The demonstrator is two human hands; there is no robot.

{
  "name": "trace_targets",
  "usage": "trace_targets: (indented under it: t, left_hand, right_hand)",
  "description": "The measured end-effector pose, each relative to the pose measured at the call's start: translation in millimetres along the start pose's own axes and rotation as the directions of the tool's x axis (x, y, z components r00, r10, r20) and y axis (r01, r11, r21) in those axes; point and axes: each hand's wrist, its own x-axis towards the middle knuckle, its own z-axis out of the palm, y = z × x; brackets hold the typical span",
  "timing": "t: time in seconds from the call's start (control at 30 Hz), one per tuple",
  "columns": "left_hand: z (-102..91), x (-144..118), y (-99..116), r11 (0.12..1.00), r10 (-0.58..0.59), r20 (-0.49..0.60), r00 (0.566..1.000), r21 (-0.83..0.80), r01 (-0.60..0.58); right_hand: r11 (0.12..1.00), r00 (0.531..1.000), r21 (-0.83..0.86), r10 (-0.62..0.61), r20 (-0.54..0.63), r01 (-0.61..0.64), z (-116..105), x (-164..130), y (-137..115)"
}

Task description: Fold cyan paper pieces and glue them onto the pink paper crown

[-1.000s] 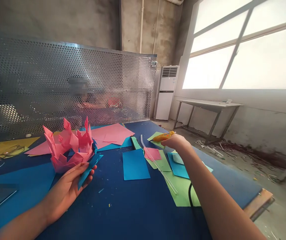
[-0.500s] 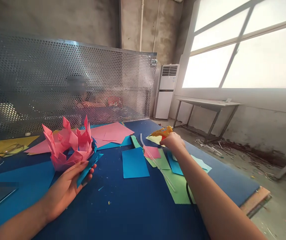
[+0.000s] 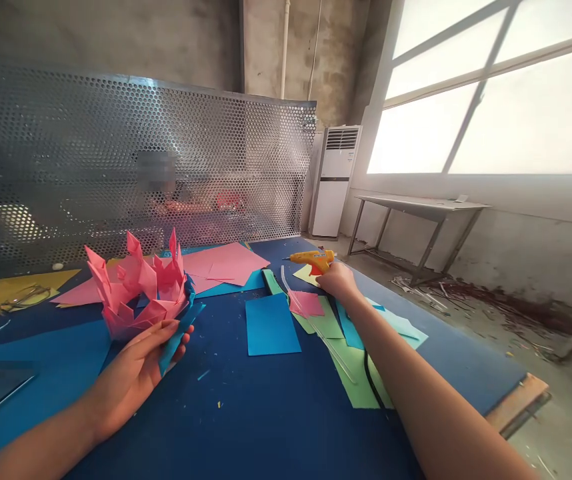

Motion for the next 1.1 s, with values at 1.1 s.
trace_targets:
  t: [1.1]
  left_hand:
    - [-0.3,5,0,0.997,0.024,-0.055,0.998,-0.07,-0.028]
  right_hand:
    - [0.772,0.775,0.17,-0.629,0.063,0.613,25,-115,-101]
